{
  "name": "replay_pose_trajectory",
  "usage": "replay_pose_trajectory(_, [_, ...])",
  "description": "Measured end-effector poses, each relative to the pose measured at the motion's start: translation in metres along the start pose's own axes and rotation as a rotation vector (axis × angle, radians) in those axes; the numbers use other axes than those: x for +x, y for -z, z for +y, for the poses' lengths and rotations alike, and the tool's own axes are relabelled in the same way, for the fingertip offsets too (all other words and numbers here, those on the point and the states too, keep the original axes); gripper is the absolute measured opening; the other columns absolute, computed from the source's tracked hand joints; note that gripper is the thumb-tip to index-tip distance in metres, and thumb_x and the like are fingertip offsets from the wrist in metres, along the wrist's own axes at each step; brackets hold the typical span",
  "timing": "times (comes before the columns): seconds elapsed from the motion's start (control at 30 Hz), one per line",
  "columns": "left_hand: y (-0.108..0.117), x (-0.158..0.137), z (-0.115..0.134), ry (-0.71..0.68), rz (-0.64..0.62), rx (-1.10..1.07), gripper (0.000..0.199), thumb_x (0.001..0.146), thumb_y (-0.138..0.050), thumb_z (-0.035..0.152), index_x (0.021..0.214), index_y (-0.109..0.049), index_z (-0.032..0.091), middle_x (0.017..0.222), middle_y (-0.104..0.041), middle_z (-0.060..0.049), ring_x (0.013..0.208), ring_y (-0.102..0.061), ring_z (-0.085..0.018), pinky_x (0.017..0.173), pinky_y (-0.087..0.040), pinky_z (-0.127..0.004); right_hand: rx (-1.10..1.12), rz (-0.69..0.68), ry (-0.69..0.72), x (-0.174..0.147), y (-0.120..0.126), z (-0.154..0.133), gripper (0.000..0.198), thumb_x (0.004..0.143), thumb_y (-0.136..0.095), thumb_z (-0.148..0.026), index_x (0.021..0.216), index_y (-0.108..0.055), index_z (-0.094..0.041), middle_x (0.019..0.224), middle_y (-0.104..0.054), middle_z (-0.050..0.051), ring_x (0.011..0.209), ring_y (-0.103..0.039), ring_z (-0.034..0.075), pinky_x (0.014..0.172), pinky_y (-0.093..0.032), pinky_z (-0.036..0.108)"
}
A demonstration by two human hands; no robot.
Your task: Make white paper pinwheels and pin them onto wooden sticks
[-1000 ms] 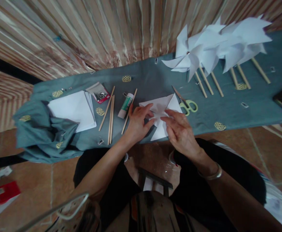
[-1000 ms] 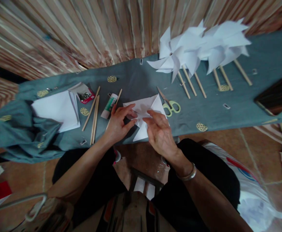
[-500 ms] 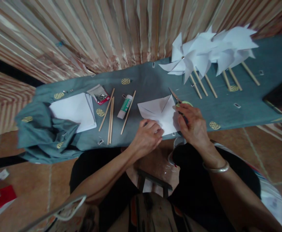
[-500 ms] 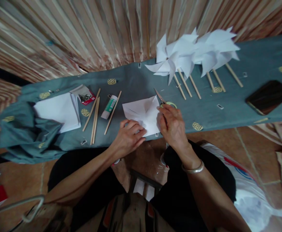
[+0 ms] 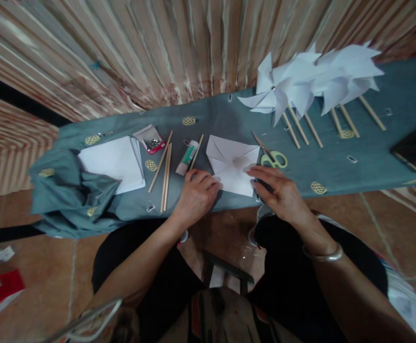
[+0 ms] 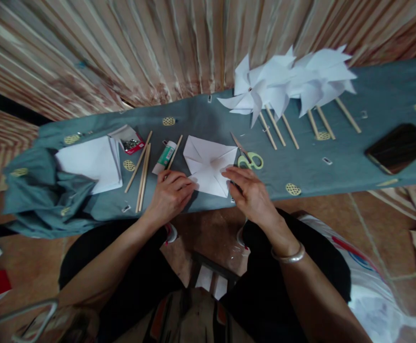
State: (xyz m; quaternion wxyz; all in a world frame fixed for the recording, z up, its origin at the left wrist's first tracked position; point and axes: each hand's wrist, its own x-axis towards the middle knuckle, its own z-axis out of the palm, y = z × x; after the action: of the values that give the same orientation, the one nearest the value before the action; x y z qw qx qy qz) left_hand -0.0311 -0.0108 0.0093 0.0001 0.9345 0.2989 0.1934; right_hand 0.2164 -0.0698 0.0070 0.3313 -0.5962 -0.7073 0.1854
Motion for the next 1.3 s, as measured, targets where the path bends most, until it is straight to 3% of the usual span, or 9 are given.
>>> replay_pose_trajectory(0.3, [-0.007, 0.005, 0.011, -0.019, 0.008, -0.021, 0.017, 0.098, -0.052, 0.019, 0.106, -0.066, 0.016, 0.100, -0.071, -0.004, 0.093, -0.061, -0.020, 0.099, -0.042, -0.041, -0.048, -0.096, 0.066, -0.001, -0.004, 0.000, 0.031, 0.094, -0.055, -0.023, 0.121, -0.071, -0.020, 0.131, -0.067, 0.013, 0.124, -0.062, 0.029, 0.109, -0.048, 0.053])
replay_pose_trajectory(0.43, [-0.015, 0.008, 0.016, -0.061, -0.008, -0.077, 0.018, 0.099, -0.050, 0.020, 0.106, -0.066, 0.014, 0.104, -0.070, -0.008, 0.099, -0.060, -0.021, 0.090, -0.048, -0.037, -0.039, -0.092, 0.068, -0.001, -0.005, 0.001, 0.031, 0.093, -0.057, -0.024, 0.120, -0.071, -0.024, 0.132, -0.066, 0.011, 0.123, -0.062, 0.029, 0.108, -0.048, 0.055])
replay_pose_trajectory(0.73, [-0.017, 0.011, 0.015, 0.060, -0.081, -0.291, 0.023, 0.100, -0.048, 0.021, 0.106, -0.069, 0.014, 0.100, -0.069, -0.010, 0.096, -0.060, -0.020, 0.084, -0.054, -0.035, 0.213, -0.106, -0.009, 0.000, -0.007, 0.008, 0.023, 0.088, -0.066, -0.024, 0.108, -0.076, -0.031, 0.144, -0.059, 0.006, 0.132, -0.056, 0.026, 0.109, -0.047, 0.054])
replay_pose_trajectory(1.1, [-0.016, 0.011, 0.015, 0.091, -0.023, -0.364, 0.022, 0.100, -0.048, 0.021, 0.104, -0.068, 0.013, 0.098, -0.071, -0.009, 0.091, -0.062, -0.020, 0.083, -0.056, -0.035, 0.196, -0.025, -0.075, 0.015, -0.017, 0.001, 0.016, 0.093, -0.062, -0.032, 0.096, -0.077, -0.027, 0.132, -0.066, 0.007, 0.123, -0.062, 0.026, 0.105, -0.050, 0.051])
replay_pose_trajectory(1.3, [-0.019, 0.009, 0.017, 0.138, -0.033, -0.400, 0.035, 0.100, -0.044, 0.018, 0.133, -0.054, 0.012, 0.096, -0.070, -0.008, 0.090, -0.065, -0.019, 0.084, -0.057, -0.035, 0.112, 0.106, -0.095, 0.026, -0.026, -0.003, 0.011, 0.087, -0.070, -0.035, 0.081, -0.072, -0.025, 0.123, -0.070, 0.007, 0.114, -0.065, 0.028, 0.101, -0.052, 0.052])
